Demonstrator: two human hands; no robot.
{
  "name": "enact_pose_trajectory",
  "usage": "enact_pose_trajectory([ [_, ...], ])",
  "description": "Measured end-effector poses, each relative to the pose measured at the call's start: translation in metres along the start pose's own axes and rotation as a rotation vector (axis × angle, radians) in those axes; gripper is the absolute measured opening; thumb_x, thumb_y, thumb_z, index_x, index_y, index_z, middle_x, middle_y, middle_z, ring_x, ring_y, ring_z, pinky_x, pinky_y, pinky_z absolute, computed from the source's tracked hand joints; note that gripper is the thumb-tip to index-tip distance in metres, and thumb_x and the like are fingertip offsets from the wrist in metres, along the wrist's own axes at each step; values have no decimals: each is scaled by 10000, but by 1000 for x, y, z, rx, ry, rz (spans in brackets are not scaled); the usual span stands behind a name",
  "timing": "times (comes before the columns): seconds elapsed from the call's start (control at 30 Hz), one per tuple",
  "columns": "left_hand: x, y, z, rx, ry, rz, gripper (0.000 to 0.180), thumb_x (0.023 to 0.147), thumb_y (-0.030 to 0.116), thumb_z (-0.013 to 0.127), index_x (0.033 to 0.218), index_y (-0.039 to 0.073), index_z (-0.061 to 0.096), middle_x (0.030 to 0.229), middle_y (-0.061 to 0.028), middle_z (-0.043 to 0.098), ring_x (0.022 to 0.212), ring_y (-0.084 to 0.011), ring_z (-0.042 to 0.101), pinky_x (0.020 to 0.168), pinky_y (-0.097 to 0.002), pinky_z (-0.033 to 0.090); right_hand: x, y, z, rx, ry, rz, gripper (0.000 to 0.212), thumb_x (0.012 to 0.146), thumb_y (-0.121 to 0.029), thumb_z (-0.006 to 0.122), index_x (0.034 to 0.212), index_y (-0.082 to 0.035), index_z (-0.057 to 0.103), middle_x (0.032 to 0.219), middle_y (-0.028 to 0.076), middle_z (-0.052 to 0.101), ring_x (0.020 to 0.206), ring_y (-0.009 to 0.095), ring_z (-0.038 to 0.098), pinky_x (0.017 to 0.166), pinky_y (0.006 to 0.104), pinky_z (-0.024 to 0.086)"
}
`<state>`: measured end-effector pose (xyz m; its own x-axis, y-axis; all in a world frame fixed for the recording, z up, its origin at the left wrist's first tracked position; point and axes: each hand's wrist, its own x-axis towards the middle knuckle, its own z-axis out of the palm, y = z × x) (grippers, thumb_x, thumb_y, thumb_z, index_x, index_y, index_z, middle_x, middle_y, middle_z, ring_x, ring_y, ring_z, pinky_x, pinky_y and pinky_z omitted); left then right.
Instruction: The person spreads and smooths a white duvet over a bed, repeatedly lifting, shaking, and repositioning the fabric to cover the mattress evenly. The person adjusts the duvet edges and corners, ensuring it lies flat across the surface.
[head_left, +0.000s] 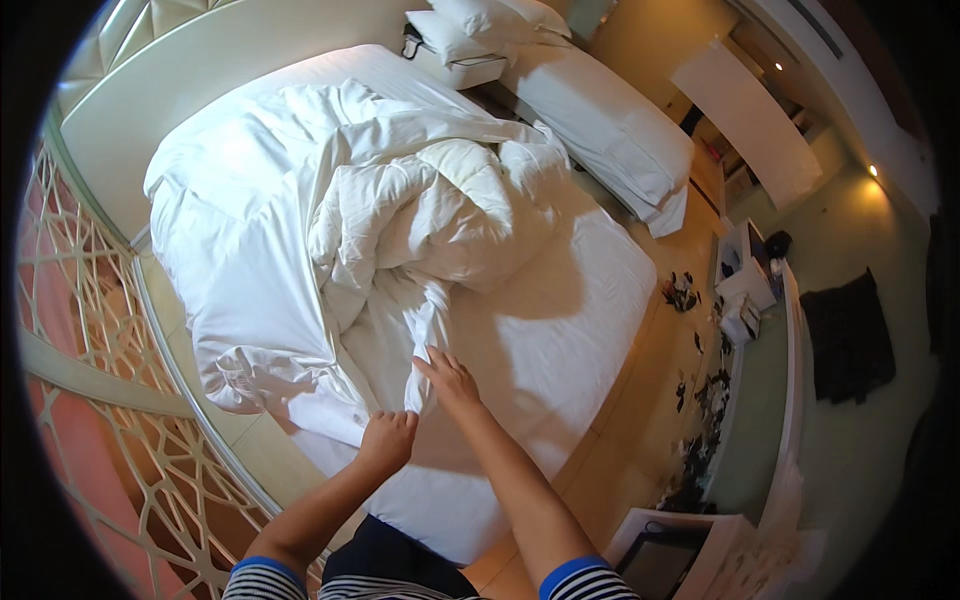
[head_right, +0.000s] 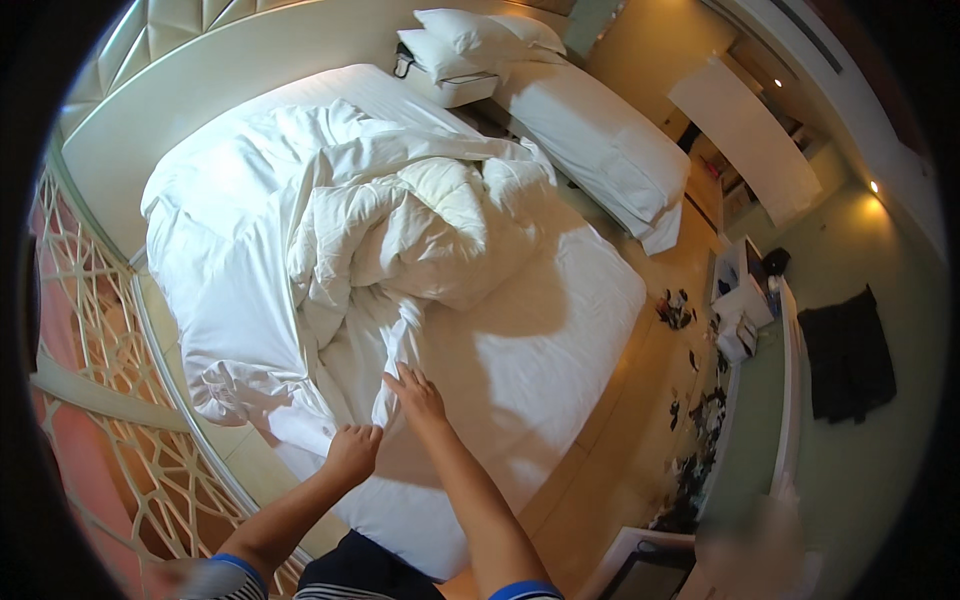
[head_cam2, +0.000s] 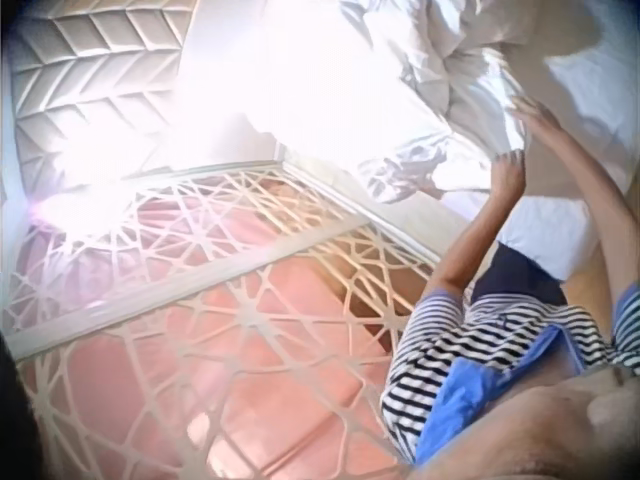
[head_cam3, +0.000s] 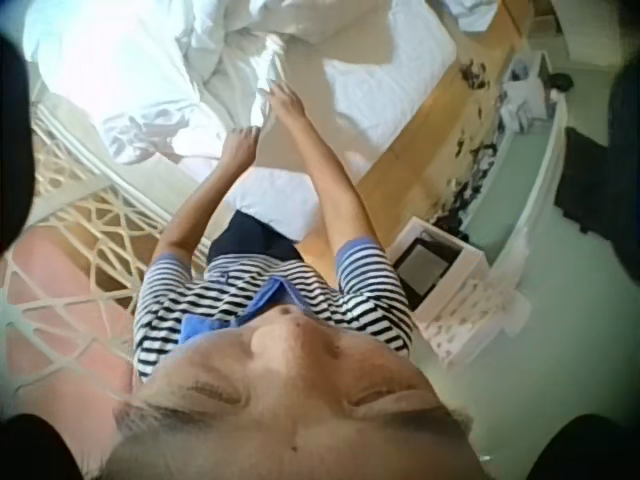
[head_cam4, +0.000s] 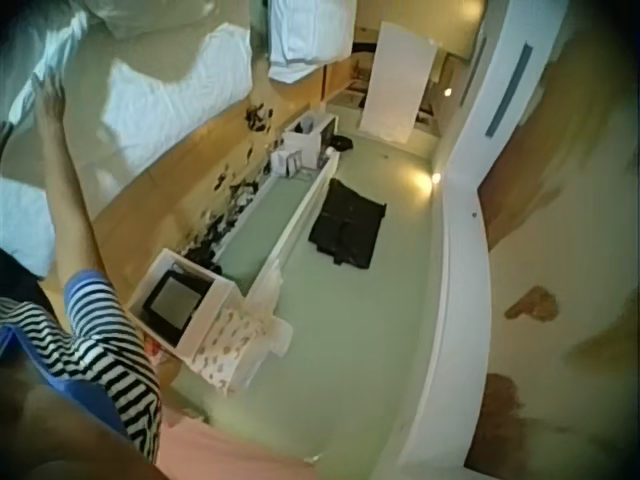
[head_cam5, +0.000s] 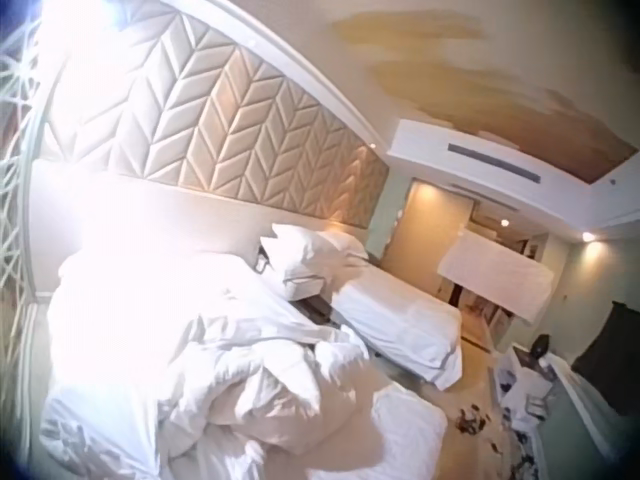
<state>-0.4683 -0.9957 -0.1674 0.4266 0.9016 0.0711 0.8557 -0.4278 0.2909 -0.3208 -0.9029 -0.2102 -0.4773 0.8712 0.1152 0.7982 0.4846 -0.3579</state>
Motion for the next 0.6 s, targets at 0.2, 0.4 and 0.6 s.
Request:
enact_pose_trajectory([
  [0.2,-17,-8,-26,-90,15,-18,85,666,74,476,745,58,450,653,-60,491,625,-211,502,586,-322,358,65,36,16,-341,74,-257,150,756,-129,424,839,-99,544,1104,70,470,1129,237,362,932,405,294],
  [0.4,-13,-13,-9,-198,184,-140,88,710,66,463,794,41,471,694,-89,509,683,-240,515,614,-333,380,71,81,-5,-86,79,-298,56,595,-94,516,551,-59,510,631,100,535,673,288,502,702,377,392],
  [0.6,-8,-19,21,-77,192,-309,212,672,115,538,858,24,491,761,-115,523,738,-280,491,678,-370,367,4,72,-43,124,277,-331,105,592,-137,532,547,-65,471,556,114,485,594,284,479,599,381,370],
])
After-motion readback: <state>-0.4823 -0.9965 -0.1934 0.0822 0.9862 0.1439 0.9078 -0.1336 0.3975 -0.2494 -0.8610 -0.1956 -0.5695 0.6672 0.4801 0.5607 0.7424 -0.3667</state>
